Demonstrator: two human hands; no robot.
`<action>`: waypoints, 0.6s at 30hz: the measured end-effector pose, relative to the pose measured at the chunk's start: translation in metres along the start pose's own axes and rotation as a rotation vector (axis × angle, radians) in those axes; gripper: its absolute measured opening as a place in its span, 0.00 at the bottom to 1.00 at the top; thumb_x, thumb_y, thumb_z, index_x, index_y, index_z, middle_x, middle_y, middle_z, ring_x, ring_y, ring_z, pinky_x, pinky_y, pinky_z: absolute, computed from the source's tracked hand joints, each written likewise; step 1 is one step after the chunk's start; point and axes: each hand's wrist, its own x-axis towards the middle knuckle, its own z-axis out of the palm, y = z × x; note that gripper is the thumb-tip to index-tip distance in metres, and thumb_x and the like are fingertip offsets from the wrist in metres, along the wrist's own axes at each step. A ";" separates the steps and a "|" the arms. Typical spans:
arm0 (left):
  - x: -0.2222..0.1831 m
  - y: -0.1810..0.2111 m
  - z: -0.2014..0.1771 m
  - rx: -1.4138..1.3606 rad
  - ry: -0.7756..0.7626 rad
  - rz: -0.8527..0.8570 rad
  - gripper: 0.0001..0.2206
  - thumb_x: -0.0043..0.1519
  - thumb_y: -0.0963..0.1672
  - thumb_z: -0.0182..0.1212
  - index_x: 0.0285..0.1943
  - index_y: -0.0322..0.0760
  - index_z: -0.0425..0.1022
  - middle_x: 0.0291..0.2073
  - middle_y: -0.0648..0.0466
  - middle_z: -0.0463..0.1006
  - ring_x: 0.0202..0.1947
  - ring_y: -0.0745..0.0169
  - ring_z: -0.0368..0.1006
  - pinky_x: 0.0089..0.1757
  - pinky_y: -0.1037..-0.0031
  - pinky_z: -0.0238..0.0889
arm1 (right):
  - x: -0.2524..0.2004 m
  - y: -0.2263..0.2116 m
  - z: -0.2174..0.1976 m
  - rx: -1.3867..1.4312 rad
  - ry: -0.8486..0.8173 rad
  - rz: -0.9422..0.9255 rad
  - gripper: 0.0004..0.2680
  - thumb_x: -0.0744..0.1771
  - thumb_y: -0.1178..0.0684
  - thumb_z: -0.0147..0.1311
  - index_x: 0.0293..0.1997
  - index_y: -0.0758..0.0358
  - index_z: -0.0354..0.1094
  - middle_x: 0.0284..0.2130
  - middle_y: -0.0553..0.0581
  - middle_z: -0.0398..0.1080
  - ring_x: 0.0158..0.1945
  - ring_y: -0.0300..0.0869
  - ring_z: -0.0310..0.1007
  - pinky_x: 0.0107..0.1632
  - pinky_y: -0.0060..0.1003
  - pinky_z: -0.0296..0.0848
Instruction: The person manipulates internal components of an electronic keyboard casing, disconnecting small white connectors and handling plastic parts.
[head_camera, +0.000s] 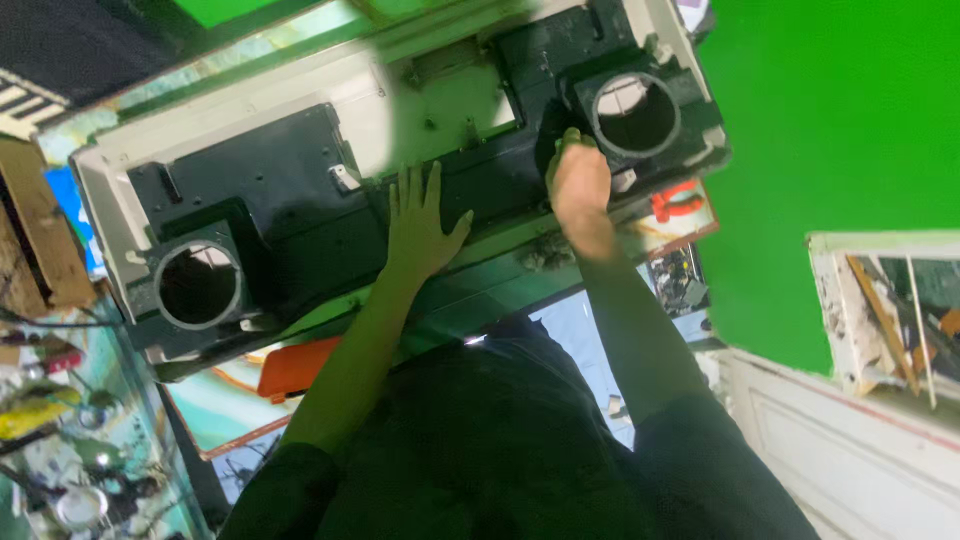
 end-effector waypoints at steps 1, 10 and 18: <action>0.006 -0.001 0.002 0.022 -0.011 -0.017 0.42 0.62 0.56 0.61 0.79 0.29 0.49 0.76 0.31 0.49 0.77 0.29 0.40 0.69 0.42 0.34 | 0.013 0.008 0.022 -0.112 -0.071 0.034 0.04 0.67 0.59 0.52 0.39 0.68 0.72 0.34 0.70 0.76 0.37 0.61 0.78 0.39 0.51 0.76; 0.006 0.005 0.000 0.037 -0.054 -0.074 0.44 0.63 0.55 0.59 0.79 0.23 0.45 0.77 0.32 0.47 0.78 0.34 0.39 0.70 0.48 0.36 | 0.012 0.050 0.106 -0.385 0.216 -0.224 0.04 0.66 0.56 0.55 0.31 0.56 0.67 0.23 0.56 0.65 0.28 0.49 0.71 0.29 0.45 0.68; 0.005 0.007 -0.006 0.027 -0.075 -0.081 0.44 0.60 0.55 0.61 0.78 0.23 0.47 0.76 0.33 0.49 0.78 0.34 0.42 0.70 0.48 0.37 | 0.018 0.007 0.044 -0.216 -0.104 -0.055 0.28 0.65 0.62 0.51 0.75 0.81 0.51 0.29 0.61 0.71 0.29 0.50 0.73 0.32 0.43 0.70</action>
